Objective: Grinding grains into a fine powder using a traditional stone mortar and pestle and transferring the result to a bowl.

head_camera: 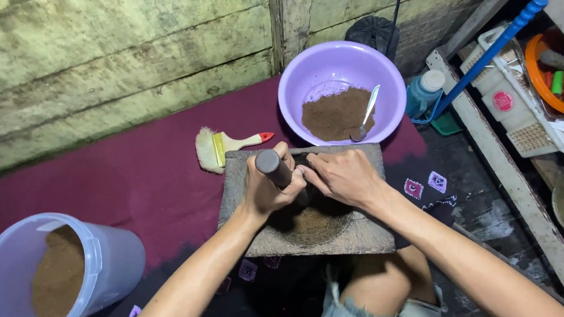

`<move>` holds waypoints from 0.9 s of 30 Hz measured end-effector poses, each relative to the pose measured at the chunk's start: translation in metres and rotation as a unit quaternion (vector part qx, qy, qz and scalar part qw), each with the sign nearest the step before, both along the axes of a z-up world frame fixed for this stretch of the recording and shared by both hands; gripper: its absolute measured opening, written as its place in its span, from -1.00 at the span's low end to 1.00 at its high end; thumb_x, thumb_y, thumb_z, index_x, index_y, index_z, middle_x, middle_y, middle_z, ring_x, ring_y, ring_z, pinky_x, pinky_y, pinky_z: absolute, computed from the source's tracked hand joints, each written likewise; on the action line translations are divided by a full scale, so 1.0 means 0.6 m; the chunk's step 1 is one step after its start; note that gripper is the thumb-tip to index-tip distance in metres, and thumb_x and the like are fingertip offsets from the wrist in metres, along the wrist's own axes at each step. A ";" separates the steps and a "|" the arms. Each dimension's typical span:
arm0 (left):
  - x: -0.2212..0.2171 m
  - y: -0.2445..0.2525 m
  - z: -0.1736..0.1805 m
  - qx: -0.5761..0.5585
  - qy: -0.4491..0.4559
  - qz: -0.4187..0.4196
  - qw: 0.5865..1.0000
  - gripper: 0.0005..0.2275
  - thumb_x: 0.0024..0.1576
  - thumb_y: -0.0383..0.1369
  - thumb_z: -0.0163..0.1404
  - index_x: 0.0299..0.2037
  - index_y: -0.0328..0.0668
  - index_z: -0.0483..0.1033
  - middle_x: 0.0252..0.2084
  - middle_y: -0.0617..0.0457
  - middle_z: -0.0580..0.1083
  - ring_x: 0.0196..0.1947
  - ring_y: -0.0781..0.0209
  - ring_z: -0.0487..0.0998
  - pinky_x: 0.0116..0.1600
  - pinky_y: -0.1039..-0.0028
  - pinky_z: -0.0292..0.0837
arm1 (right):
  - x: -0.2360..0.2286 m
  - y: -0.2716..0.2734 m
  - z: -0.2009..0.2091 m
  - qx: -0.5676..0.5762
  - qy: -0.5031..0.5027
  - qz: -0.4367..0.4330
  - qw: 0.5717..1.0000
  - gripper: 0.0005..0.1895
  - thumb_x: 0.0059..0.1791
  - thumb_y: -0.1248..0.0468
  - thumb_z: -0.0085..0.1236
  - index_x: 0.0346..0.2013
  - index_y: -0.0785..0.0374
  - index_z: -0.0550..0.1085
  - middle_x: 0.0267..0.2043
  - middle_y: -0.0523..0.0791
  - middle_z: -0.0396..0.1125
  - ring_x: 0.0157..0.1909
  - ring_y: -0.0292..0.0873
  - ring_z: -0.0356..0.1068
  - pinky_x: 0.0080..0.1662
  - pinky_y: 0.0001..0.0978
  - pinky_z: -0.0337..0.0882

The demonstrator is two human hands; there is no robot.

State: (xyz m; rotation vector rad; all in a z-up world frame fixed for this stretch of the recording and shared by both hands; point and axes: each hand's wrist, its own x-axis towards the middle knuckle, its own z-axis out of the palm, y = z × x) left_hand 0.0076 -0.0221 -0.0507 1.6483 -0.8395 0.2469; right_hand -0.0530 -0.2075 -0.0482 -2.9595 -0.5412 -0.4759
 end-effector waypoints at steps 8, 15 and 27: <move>-0.001 0.002 0.014 0.027 -0.013 -0.001 1.000 -0.75 -0.03 -0.33 0.07 -0.63 -0.06 0.22 -0.72 0.04 0.36 -0.73 0.04 0.34 -0.51 0.46 0.30 | 0.000 -0.001 -0.001 0.011 -0.007 0.000 1.000 -0.59 0.17 -0.05 -0.30 -0.43 -0.01 0.37 -0.63 -0.25 0.33 -0.60 -0.19 0.44 -0.41 -0.35 0.48; 0.000 0.001 0.042 0.007 -0.017 -0.018 1.000 -0.68 0.00 -0.26 0.12 -0.68 -0.01 0.22 -0.75 0.12 0.33 -0.74 0.12 0.32 -0.52 0.52 0.28 | -0.004 0.001 0.004 0.055 0.002 -0.010 0.998 -0.60 0.17 -0.07 -0.28 -0.45 -0.02 0.34 -0.64 -0.21 0.33 -0.58 -0.09 0.45 -0.43 -0.27 0.46; 0.014 0.014 0.063 -0.003 0.126 -0.032 0.991 -0.70 0.09 -0.23 0.13 -0.66 -0.06 0.41 -0.63 0.11 0.55 -0.61 0.16 0.52 -0.39 0.51 0.44 | -0.004 0.003 0.020 0.068 0.065 -0.021 0.995 -0.65 0.14 -0.05 -0.19 -0.47 -0.05 0.35 -0.66 -0.23 0.30 -0.56 -0.11 0.45 -0.47 -0.31 0.43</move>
